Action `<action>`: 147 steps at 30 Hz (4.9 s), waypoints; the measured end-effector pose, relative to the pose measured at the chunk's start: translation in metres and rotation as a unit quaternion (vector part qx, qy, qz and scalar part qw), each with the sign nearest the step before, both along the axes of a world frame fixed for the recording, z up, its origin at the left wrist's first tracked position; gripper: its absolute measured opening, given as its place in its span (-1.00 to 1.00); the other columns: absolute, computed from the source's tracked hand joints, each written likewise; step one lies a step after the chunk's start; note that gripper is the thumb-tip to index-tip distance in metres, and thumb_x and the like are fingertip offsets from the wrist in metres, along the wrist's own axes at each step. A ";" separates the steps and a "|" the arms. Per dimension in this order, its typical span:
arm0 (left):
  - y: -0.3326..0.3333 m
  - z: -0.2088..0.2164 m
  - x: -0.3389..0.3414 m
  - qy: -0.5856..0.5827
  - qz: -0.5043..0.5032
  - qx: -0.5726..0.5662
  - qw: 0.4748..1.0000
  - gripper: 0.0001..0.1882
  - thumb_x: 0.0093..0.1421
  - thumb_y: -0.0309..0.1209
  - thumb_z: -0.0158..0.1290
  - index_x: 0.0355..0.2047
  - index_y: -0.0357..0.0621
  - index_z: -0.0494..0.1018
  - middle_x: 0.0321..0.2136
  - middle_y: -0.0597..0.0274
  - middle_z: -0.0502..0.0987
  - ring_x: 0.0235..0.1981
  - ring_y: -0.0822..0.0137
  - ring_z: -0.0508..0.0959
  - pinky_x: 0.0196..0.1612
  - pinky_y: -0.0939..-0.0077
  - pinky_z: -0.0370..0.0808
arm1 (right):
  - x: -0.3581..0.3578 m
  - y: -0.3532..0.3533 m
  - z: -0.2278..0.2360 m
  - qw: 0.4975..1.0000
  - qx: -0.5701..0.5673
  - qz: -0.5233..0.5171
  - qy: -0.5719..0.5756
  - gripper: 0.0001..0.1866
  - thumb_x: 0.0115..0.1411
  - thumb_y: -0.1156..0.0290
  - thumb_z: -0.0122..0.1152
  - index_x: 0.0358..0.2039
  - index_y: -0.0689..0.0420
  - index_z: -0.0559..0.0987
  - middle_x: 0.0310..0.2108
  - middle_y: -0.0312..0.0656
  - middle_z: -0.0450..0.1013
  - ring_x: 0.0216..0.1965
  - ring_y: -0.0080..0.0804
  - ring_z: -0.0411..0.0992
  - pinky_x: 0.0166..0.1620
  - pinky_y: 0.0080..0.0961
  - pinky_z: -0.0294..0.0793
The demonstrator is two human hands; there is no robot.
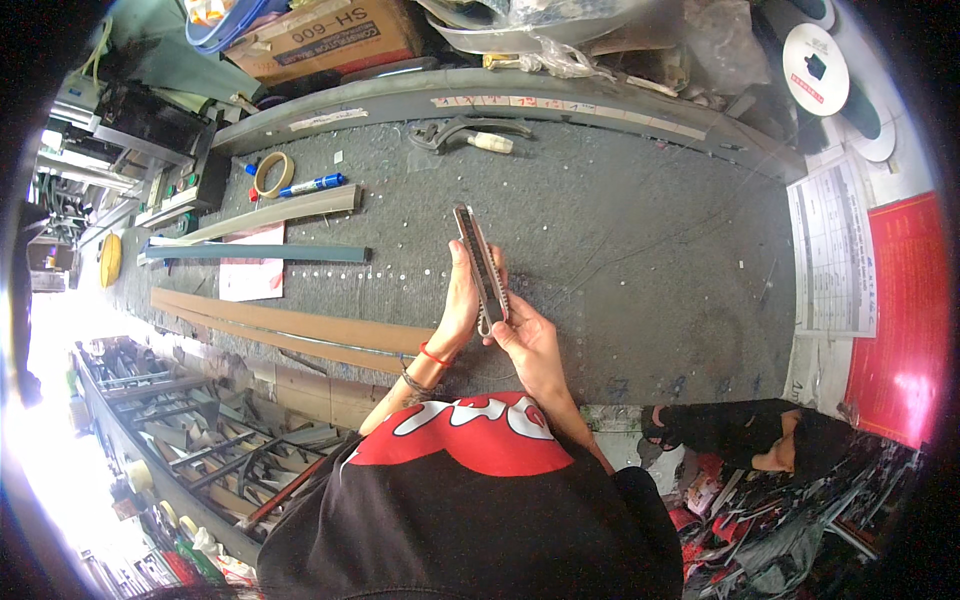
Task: The person uses a utility knife to cut a rubber strip, then handles several metal bars. They place a bar into a machine, retrieve it, and measure and mark multiple bars with a tape measure and marker on a workbench.
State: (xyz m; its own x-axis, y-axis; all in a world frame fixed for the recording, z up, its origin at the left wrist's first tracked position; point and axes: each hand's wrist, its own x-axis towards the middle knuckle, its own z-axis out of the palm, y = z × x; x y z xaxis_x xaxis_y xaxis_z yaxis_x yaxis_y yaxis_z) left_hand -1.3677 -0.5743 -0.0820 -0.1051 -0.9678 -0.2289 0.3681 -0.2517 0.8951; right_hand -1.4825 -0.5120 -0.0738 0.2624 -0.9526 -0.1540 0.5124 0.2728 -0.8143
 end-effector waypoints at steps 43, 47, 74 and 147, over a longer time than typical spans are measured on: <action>0.004 0.007 0.006 0.029 -0.009 0.021 0.999 -0.28 0.24 0.29 -0.53 -0.33 -0.13 0.30 -0.53 0.30 0.35 -0.55 0.40 0.43 -0.51 0.56 0.41 | 0.007 0.008 0.014 0.998 0.001 -0.005 0.057 -0.68 0.28 0.48 0.00 -0.02 0.40 0.36 -0.40 -0.16 0.45 -0.45 -0.52 0.43 -0.37 -0.59 0.48; 0.006 0.013 0.010 -0.036 -0.062 -0.012 0.997 -0.34 0.35 0.09 -0.44 0.05 -0.27 0.26 -0.29 0.19 0.49 -0.22 0.40 0.47 -0.08 0.52 0.39 | 0.008 -0.008 0.014 0.989 -0.021 -0.128 0.067 -0.67 0.31 0.42 -0.03 -0.02 0.40 0.35 -0.37 -0.17 0.46 -0.46 -0.51 0.44 -0.41 -0.59 0.47; 0.027 0.006 0.015 -0.049 -0.109 0.024 0.993 -0.64 0.24 -0.15 0.02 -0.33 -0.27 0.47 -0.68 0.36 0.40 -0.69 0.61 0.34 -0.64 0.68 0.26 | 0.013 -0.017 -0.002 0.993 -0.023 -0.106 0.047 -0.51 0.39 0.13 -0.29 0.13 0.26 0.25 -0.16 -0.19 0.39 -0.36 -0.65 0.32 -0.44 -0.74 0.32; 0.156 0.027 0.185 0.186 0.240 -0.182 0.935 -0.33 0.10 -0.02 0.16 0.04 -0.27 0.29 -0.16 0.12 0.50 -0.10 0.35 0.49 0.02 0.44 0.40 | 0.141 0.045 0.062 0.904 0.043 0.409 -0.118 -0.34 0.24 0.28 0.11 0.20 0.38 0.11 -0.16 0.00 0.41 -0.30 -0.40 0.44 -0.27 -0.55 0.48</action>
State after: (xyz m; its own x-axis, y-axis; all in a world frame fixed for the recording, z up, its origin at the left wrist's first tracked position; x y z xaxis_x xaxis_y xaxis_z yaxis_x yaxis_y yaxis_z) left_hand -1.1823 -0.4181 -0.0545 0.3545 -0.9306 0.0915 0.6629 0.3191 0.6773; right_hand -1.3417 -0.4669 -0.0116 0.9086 -0.4125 -0.0651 0.2681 0.6959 -0.6662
